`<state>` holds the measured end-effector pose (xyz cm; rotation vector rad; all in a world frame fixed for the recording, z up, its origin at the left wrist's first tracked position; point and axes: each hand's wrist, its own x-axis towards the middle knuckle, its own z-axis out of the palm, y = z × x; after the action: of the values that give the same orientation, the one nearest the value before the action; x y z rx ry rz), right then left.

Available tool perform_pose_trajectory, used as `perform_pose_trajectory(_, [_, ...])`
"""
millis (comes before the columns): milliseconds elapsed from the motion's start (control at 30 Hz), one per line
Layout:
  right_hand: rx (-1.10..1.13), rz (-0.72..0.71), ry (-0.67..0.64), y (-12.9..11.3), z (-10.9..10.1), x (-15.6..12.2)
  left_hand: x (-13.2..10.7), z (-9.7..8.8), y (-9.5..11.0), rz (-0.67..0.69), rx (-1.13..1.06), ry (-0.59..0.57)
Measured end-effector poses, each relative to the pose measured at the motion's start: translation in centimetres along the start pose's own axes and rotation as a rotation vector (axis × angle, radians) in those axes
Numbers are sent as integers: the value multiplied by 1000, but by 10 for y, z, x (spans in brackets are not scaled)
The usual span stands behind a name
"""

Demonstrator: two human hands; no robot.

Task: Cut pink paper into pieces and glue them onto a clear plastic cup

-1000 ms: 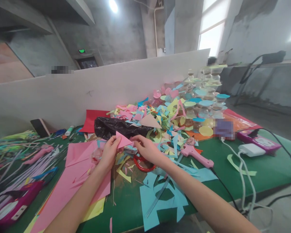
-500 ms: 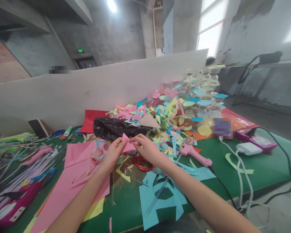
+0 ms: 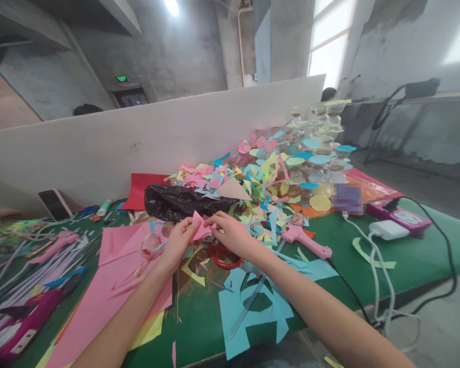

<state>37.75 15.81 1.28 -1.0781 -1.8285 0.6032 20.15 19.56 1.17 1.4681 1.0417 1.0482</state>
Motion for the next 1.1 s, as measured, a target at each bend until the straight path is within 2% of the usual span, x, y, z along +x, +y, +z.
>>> perform_pose_trajectory(167, [-1,10,7,0,1,2,0,2,0,-30,-10,-35])
perform_pose_trajectory(300, [23,56,37,-1,3,3,0,4,2,4,65,-29])
perform_pose_trajectory(467, [83,156,46,-3,4,3,-2,7,3,94,240,-2])
perform_pose_trajectory(667, [97,234,53,-4,3,4,-7,8,7,272,464,45])
perform_pose_trajectory(733, [106,241,53,-4,3,4,-9,8,8,295,468,42])
perform_pose_trajectory(900, [108,236,52,-5,2,4,-13,10,10,205,374,-31])
perform_pose_trajectory(1100, [148,241,46,-4,2,4,-14,11,9,223,363,-19])
